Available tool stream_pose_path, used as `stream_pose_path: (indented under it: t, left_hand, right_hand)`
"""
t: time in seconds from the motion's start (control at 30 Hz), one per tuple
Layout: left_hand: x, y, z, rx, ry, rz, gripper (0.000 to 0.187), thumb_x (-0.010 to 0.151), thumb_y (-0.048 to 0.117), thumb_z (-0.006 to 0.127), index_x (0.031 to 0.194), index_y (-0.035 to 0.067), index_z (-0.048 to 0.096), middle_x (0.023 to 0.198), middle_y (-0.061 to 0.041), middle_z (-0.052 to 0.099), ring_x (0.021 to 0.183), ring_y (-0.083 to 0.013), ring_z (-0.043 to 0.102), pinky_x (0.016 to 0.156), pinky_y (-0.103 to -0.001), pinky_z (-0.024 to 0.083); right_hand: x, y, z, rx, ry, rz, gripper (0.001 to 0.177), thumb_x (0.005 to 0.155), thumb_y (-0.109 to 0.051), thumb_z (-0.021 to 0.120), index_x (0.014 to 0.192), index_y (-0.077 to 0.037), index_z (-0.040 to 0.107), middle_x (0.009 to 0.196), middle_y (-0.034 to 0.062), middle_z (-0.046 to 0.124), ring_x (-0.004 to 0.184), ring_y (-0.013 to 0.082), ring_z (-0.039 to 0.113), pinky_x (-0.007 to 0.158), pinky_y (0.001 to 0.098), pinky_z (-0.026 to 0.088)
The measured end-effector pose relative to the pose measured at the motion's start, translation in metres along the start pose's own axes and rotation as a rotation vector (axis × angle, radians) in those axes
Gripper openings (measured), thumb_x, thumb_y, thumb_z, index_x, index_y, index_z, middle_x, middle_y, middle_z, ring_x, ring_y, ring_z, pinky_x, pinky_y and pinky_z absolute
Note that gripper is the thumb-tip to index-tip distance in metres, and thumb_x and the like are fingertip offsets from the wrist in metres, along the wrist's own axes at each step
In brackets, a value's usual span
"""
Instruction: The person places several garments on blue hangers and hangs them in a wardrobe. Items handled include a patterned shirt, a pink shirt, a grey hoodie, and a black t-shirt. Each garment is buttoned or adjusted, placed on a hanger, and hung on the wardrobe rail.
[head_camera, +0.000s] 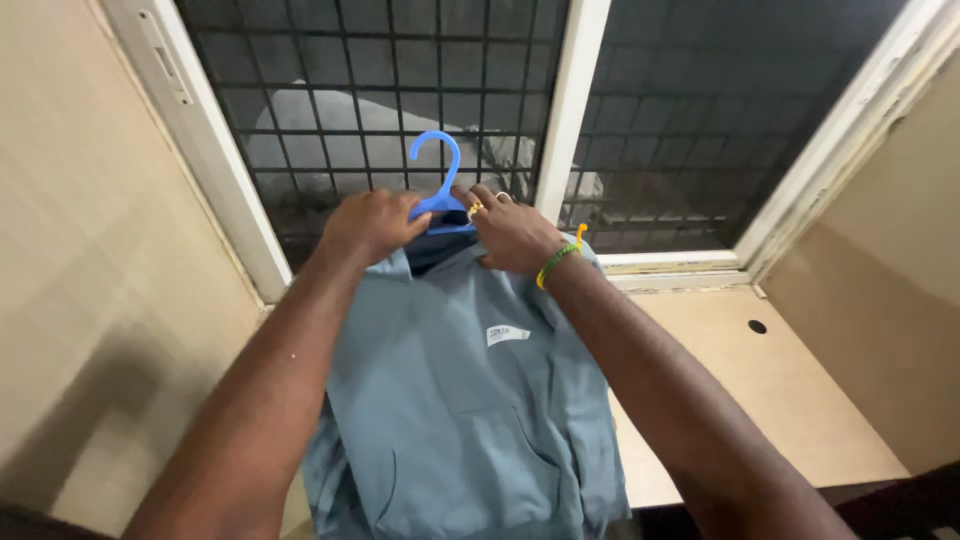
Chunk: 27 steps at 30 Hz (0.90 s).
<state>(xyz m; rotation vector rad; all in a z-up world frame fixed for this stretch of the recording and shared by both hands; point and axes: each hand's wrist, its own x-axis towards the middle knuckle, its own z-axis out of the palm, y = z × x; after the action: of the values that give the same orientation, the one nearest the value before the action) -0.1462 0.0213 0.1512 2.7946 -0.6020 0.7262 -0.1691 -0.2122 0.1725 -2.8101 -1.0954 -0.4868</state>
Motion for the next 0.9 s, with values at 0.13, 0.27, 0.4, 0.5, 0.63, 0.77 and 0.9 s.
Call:
stream_pose_path:
  t: [0.13,0.27,0.4,0.5,0.63,0.77,0.9]
  left_hand:
    - [-0.016,0.021,-0.019,-0.093,-0.062,-0.019,0.043,0.101,0.050,0.058,0.105,0.009,0.071,0.098,-0.016,0.075,0.097,-0.0390,0.071,0.084,-0.053,0.055]
    - [-0.025,0.044,-0.046,-0.117,-0.047,-0.017,0.038,0.096,0.046,0.062,0.110,0.011,0.069,0.098,-0.018,0.074,0.094,-0.0404,0.070,0.079,-0.054,0.054]
    - [-0.027,0.063,-0.079,-0.236,0.015,0.082,0.035,0.087,0.037,0.067,0.109,0.010,0.069,0.096,-0.017,0.075,0.090,-0.0373,0.072,0.078,-0.051,0.056]
    - [-0.027,0.076,-0.096,-0.210,0.025,0.133,0.031,0.090,0.037,0.068,0.104,0.010,0.072,0.096,-0.016,0.075,0.091,-0.0364,0.072,0.079,-0.050,0.056]
    - [-0.025,0.101,-0.110,-0.090,0.239,0.169,0.042,0.086,0.047,0.072,0.091,0.006,0.077,0.093,-0.016,0.072,0.092,-0.0353,0.070,0.079,-0.047,0.056]
    - [-0.019,0.142,-0.120,0.244,0.530,0.236,0.053,0.088,0.064,0.065,0.081,0.015,0.082,0.086,-0.012,0.073,0.093,-0.0334,0.071,0.095,-0.064,0.048]
    - [-0.017,0.192,-0.139,0.041,0.314,0.053,0.050,0.098,0.058,0.060,0.094,0.013,0.080,0.087,-0.015,0.075,0.086,-0.0363,0.072,0.082,-0.060,0.052]
  right_hand:
    - [-0.023,-0.017,-0.002,-0.124,0.181,0.044,0.088,0.073,-0.012,0.080,0.151,-0.011,0.041,0.140,0.0127,0.054,0.120,0.0359,0.061,0.095,0.0477,0.052]
    - [-0.048,-0.023,-0.015,-0.137,0.238,0.017,0.081,0.073,-0.011,0.075,0.147,-0.006,0.043,0.131,0.0140,0.055,0.116,0.0369,0.060,0.094,0.0487,0.051]
    - [-0.066,-0.019,-0.042,-0.195,0.362,-0.034,0.065,0.079,-0.004,0.067,0.142,-0.005,0.049,0.131,0.0149,0.053,0.117,0.0370,0.060,0.094,0.0489,0.052]
    - [-0.082,-0.017,-0.060,-0.239,0.467,-0.059,0.061,0.081,-0.001,0.065,0.140,-0.006,0.053,0.135,0.0155,0.050,0.116,0.0366,0.061,0.098,0.0490,0.052]
    - [-0.106,-0.020,-0.093,-0.286,0.504,-0.018,0.061,0.081,0.001,0.064,0.141,-0.010,0.055,0.144,0.0156,0.046,0.116,0.0361,0.061,0.100,0.0486,0.054]
    - [-0.141,-0.022,-0.131,-0.269,0.463,0.111,0.070,0.077,-0.007,0.072,0.143,-0.018,0.052,0.155,0.0143,0.038,0.126,0.0391,0.056,0.086,0.0475,0.058]
    - [-0.178,-0.015,-0.163,-0.193,0.465,0.268,0.084,0.081,-0.018,0.078,0.156,-0.022,0.039,0.159,0.0110,0.039,0.127,0.0382,0.056,0.091,0.0487,0.056]
